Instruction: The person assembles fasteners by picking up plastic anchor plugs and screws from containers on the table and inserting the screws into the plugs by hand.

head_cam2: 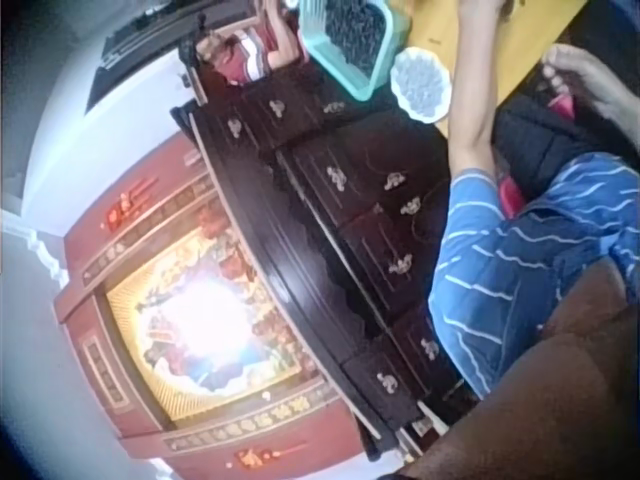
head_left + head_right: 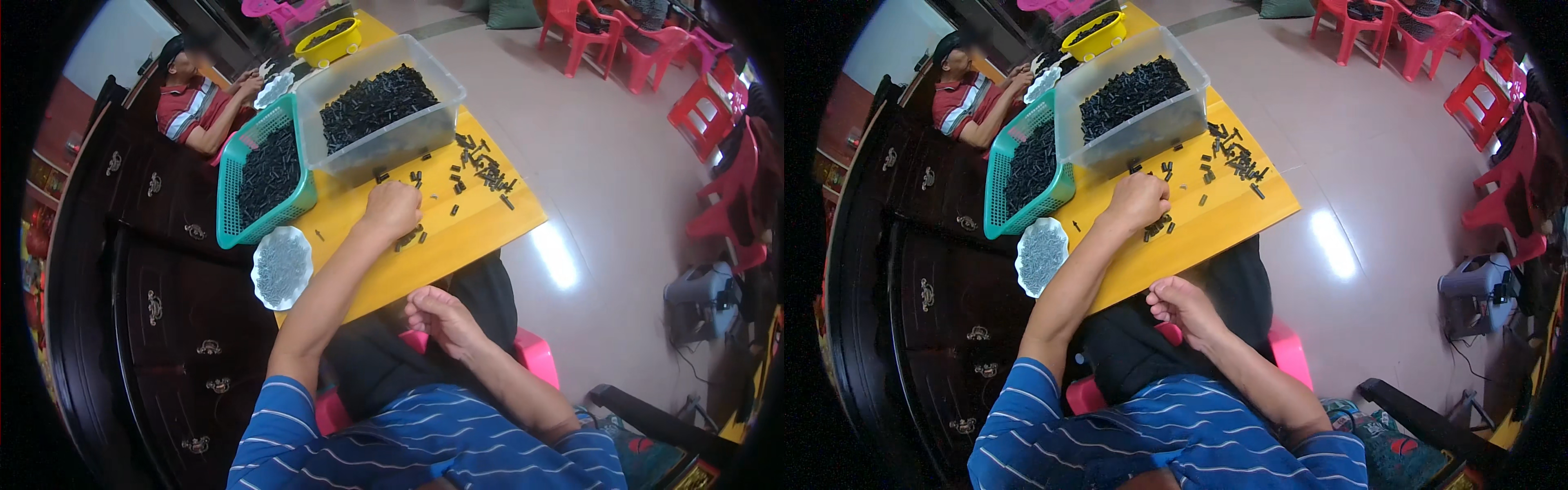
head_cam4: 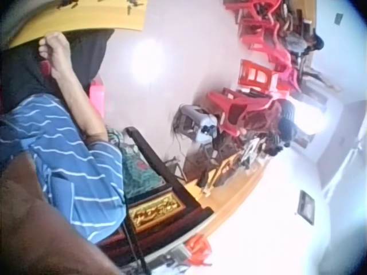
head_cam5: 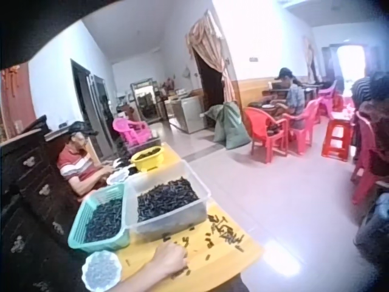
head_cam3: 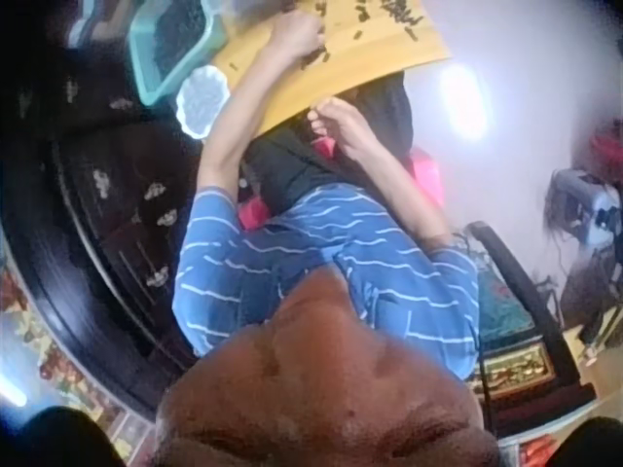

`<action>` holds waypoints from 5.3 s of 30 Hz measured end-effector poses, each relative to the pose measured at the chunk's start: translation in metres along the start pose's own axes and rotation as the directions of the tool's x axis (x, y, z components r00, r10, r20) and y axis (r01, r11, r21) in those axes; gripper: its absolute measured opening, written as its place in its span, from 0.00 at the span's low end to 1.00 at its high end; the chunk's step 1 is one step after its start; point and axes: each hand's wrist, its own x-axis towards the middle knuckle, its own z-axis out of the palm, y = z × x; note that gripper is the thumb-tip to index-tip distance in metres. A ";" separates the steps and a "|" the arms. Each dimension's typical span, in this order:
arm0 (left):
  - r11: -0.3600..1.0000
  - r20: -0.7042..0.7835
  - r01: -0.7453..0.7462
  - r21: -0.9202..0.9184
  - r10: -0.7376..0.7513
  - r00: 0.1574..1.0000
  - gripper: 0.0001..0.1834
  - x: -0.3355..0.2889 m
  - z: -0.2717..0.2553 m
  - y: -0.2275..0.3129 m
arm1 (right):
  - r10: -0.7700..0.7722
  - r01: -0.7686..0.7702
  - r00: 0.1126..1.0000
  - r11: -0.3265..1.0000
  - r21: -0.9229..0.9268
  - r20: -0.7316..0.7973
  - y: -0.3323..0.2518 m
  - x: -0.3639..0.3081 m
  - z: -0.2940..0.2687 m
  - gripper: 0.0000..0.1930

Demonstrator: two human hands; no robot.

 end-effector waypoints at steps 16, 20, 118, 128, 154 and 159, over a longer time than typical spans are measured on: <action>0.961 -0.104 -0.208 0.181 0.229 0.968 0.07 0.018 0.017 -0.006 | -0.052 0.053 0.998 0.998 -0.040 0.031 0.010 0.009 -0.013 0.10; 0.944 -0.103 -0.272 0.187 0.295 0.950 0.07 0.023 0.017 -0.009 | -0.050 0.051 0.996 0.999 -0.018 0.069 0.011 0.011 -0.016 0.09; 0.471 -0.149 -0.068 -0.880 -0.137 0.979 0.03 -0.174 0.007 0.033 | -0.140 0.187 0.977 0.926 -0.327 0.161 0.013 0.007 -0.011 0.16; 0.658 -0.218 -0.166 -0.734 0.004 0.976 0.05 -0.171 0.004 0.023 | -0.117 0.141 0.989 0.936 -0.323 0.094 0.010 0.004 -0.011 0.14; 0.986 -0.273 0.022 -0.168 -0.068 0.960 0.04 -0.056 0.046 0.037 | -0.225 0.205 0.965 0.968 -0.144 -0.136 -0.013 -0.005 0.002 0.09; 0.995 -0.291 0.025 -0.095 -0.052 0.955 0.07 -0.062 0.046 0.031 | -0.268 0.263 0.961 0.962 -0.066 -0.072 0.001 0.011 -0.006 0.08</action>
